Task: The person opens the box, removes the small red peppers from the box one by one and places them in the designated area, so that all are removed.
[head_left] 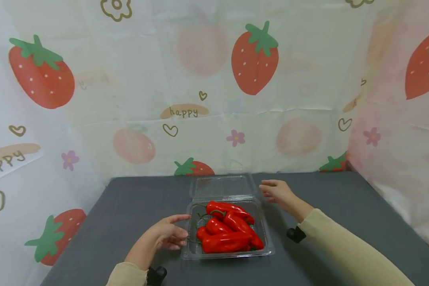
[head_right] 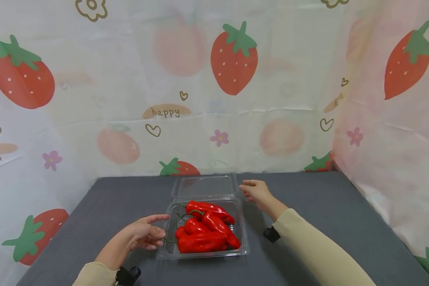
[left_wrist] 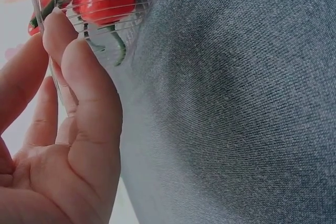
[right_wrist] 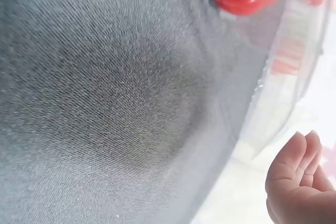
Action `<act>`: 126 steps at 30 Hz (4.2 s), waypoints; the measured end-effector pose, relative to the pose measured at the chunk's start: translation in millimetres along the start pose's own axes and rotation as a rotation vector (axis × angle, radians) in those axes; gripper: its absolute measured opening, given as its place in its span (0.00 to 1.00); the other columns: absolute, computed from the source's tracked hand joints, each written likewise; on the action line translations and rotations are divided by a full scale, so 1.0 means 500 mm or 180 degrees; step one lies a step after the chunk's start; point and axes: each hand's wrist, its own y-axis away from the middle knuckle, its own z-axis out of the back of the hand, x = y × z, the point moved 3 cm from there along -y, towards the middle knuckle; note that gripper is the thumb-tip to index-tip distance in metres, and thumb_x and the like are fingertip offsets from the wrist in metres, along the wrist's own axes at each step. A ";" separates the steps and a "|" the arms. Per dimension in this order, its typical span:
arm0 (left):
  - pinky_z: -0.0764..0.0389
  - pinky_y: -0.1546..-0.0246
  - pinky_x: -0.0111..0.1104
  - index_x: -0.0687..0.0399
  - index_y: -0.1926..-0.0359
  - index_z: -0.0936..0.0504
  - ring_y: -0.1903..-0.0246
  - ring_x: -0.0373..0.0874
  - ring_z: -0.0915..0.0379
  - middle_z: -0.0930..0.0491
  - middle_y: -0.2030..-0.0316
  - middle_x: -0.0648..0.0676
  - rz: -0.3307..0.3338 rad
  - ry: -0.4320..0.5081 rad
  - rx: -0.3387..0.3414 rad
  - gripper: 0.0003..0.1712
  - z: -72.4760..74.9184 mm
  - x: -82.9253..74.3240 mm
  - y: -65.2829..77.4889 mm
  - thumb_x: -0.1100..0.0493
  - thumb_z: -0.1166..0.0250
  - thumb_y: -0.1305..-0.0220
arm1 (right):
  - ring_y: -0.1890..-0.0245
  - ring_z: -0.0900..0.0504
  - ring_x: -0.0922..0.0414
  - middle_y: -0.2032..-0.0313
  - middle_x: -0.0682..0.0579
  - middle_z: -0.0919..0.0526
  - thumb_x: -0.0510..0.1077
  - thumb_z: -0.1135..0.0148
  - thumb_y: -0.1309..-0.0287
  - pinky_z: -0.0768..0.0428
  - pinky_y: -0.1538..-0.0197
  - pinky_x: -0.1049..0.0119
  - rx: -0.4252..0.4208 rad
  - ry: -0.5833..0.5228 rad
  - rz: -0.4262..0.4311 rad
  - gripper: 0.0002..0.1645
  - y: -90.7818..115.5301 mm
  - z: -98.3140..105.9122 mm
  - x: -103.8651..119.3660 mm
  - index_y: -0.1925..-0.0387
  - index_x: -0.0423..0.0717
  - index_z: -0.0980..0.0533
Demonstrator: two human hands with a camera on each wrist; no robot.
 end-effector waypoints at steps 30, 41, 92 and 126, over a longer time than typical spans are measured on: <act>0.22 0.80 0.31 0.57 0.33 0.32 0.82 0.41 0.23 0.20 0.72 0.55 0.0045 0.0031 0.0017 0.33 0.000 -0.003 0.001 0.71 0.38 0.39 | 0.46 0.22 0.38 0.44 0.36 0.25 0.43 0.38 0.35 0.21 0.52 0.47 0.1037 -0.0352 0.0229 0.39 0.111 -0.023 0.024 0.32 0.26 0.42; 0.22 0.79 0.31 0.56 0.33 0.32 0.81 0.41 0.23 0.20 0.72 0.55 0.0035 -0.0020 -0.0014 0.33 0.001 -0.002 0.003 0.71 0.37 0.39 | 0.47 0.22 0.38 0.46 0.31 0.25 0.41 0.35 0.38 0.21 0.51 0.45 0.1156 -0.0141 0.0048 0.37 0.122 -0.053 0.024 0.33 0.30 0.38; 0.22 0.80 0.31 0.56 0.31 0.33 0.82 0.40 0.24 0.21 0.73 0.54 0.0033 -0.0002 0.0042 0.35 0.000 -0.003 0.006 0.71 0.37 0.39 | 0.59 0.21 0.52 0.56 0.43 0.19 0.34 0.31 0.47 0.18 0.58 0.57 0.0818 0.0612 -0.0200 0.30 0.120 -0.138 0.010 0.40 0.39 0.25; 0.22 0.79 0.31 0.57 0.32 0.33 0.82 0.40 0.24 0.21 0.71 0.55 0.0016 0.0016 0.0048 0.34 -0.001 -0.005 0.008 0.72 0.37 0.39 | 0.56 0.21 0.50 0.54 0.41 0.21 0.32 0.33 0.46 0.18 0.58 0.53 0.0975 0.0461 0.0048 0.36 0.119 -0.134 0.012 0.34 0.38 0.31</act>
